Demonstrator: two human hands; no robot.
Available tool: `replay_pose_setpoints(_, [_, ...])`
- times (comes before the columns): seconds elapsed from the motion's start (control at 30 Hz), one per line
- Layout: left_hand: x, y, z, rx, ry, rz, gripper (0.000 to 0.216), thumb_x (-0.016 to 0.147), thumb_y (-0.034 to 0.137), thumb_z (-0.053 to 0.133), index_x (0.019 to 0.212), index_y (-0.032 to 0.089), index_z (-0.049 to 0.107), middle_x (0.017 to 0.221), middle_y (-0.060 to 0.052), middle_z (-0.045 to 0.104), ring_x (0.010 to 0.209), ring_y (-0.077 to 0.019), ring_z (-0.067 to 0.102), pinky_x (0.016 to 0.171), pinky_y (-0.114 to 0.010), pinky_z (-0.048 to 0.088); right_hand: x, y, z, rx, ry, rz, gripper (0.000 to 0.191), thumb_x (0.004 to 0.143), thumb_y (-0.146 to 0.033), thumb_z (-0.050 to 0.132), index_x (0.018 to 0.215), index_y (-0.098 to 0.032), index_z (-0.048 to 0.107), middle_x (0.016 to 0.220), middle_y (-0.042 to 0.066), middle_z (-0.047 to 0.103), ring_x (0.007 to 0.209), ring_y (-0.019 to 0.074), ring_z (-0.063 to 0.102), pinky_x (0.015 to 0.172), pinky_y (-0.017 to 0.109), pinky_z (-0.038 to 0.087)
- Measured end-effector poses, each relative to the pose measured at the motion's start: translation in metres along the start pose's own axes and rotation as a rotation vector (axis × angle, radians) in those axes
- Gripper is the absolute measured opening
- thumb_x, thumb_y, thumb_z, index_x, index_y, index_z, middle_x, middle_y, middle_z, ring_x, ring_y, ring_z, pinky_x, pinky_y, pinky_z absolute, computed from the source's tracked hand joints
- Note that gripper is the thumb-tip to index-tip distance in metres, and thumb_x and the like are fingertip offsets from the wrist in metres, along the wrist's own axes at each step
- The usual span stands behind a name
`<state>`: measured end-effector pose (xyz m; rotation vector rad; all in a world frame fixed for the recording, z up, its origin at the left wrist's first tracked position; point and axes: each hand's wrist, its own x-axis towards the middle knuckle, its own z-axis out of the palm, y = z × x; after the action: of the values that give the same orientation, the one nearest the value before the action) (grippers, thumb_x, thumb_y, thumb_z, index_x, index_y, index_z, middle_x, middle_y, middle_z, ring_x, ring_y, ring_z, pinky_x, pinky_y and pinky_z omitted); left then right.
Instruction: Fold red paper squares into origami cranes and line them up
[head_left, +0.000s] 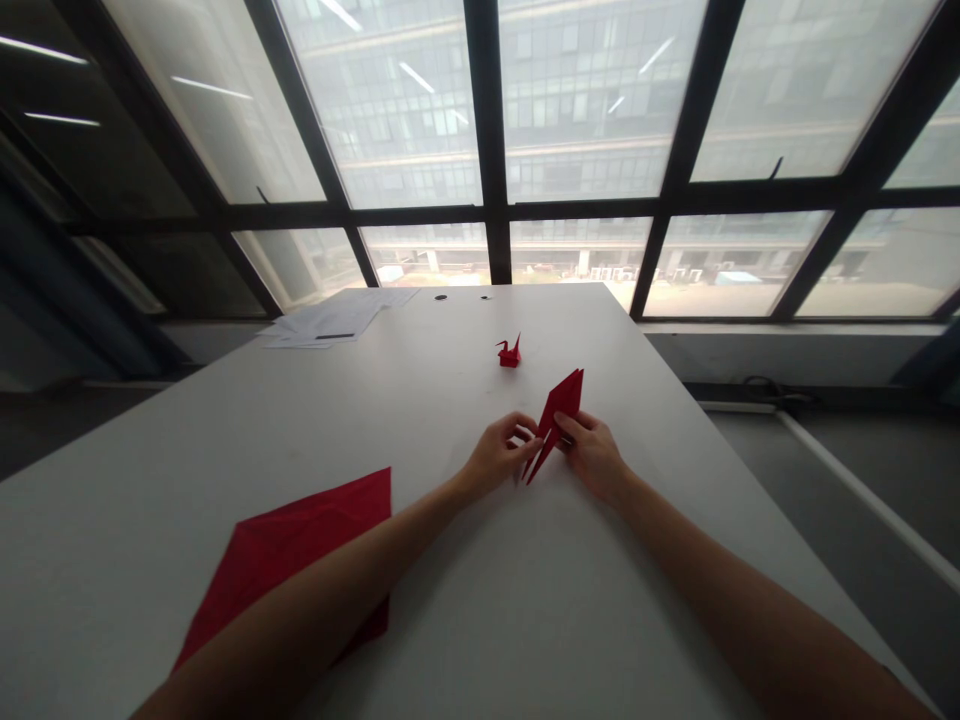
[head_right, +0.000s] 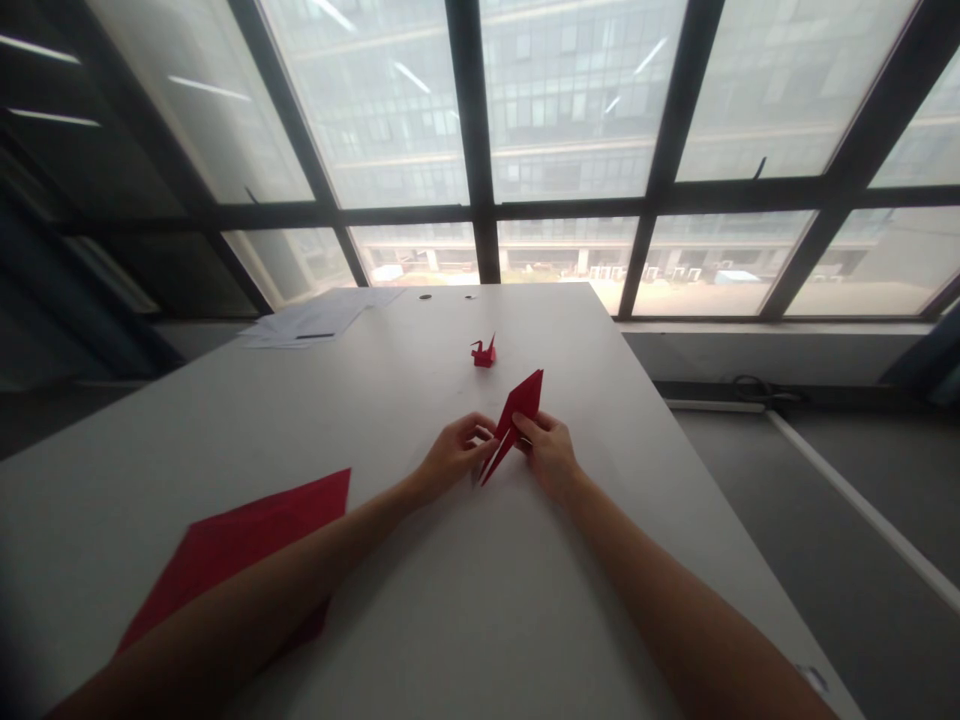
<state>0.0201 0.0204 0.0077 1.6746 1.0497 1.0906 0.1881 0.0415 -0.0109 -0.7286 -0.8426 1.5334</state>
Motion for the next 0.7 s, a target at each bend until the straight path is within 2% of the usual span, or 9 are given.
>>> replay_pose_setpoints(0.1, [-0.0020, -0.0005, 0.0026, 0.052, -0.004, 0.003, 0.031, 0.080, 0.039, 0.073, 0.099, 0.017, 0.063, 0.085, -0.002, 0.065, 0.064, -0.0112, 0.060, 0.052, -0.020, 0.046, 0.0008, 0.0010, -0.0001, 0.019, 0.021, -0.015, 0.027, 0.065, -0.035, 0.086, 0.084, -0.019, 0.076, 0.089, 0.005, 0.074, 0.077, 0.0186, 0.066, 0.076, 0.035, 0.054])
replay_pose_setpoints(0.2, [-0.0027, -0.0029, 0.0048, 0.123, 0.003, 0.072, 0.026, 0.080, 0.028, 0.070, 0.104, 0.019, 0.064, 0.092, -0.003, 0.065, 0.076, -0.0138, 0.063, 0.055, -0.020, 0.048, 0.0006, 0.0006, 0.0005, 0.011, 0.038, -0.033, 0.027, 0.064, -0.036, 0.086, 0.083, -0.019, 0.075, 0.088, 0.005, 0.074, 0.076, 0.0185, 0.066, 0.076, 0.035, 0.053])
replay_pose_setpoints(0.3, [-0.0020, -0.0049, 0.0056, 0.189, 0.030, 0.126, 0.015, 0.081, 0.022, 0.066, 0.096, 0.018, 0.066, 0.094, -0.004, 0.063, 0.079, -0.0144, 0.063, 0.056, -0.020, 0.049, 0.0005, 0.0002, 0.0007, 0.008, 0.047, -0.041, 0.026, 0.063, -0.036, 0.086, 0.081, -0.019, 0.075, 0.086, 0.005, 0.074, 0.074, 0.0177, 0.064, 0.075, 0.035, 0.052])
replay_pose_setpoints(0.43, [-0.0011, -0.0038, 0.0048, 0.243, 0.116, 0.152, 0.005, 0.083, 0.020, 0.062, 0.083, 0.016, 0.065, 0.090, -0.004, 0.062, 0.074, -0.0129, 0.063, 0.059, -0.021, 0.050, 0.0008, 0.0002, 0.0005, -0.024, 0.058, -0.027, 0.026, 0.064, -0.036, 0.086, 0.080, -0.019, 0.076, 0.084, 0.004, 0.073, 0.072, 0.0162, 0.062, 0.069, 0.031, 0.049])
replay_pose_setpoints(0.6, [-0.0015, -0.0008, 0.0038, 0.252, 0.253, 0.189, 0.002, 0.082, 0.017, 0.062, 0.081, 0.017, 0.064, 0.090, -0.003, 0.064, 0.073, -0.0121, 0.063, 0.062, -0.021, 0.051, 0.0017, 0.0004, 0.0004, -0.063, 0.068, -0.018, 0.028, 0.063, -0.036, 0.086, 0.081, -0.018, 0.076, 0.083, 0.004, 0.073, 0.069, 0.0150, 0.060, 0.064, 0.029, 0.045])
replay_pose_setpoints(0.7, [-0.0025, -0.0007, 0.0035, 0.188, 0.297, 0.181, 0.004, 0.084, 0.021, 0.064, 0.083, 0.017, 0.064, 0.081, -0.001, 0.065, 0.067, -0.0120, 0.064, 0.061, -0.022, 0.051, 0.0026, 0.0003, -0.0009, -0.076, 0.065, -0.007, 0.028, 0.063, -0.037, 0.086, 0.083, -0.018, 0.077, 0.081, 0.004, 0.072, 0.067, 0.0136, 0.058, 0.063, 0.028, 0.044])
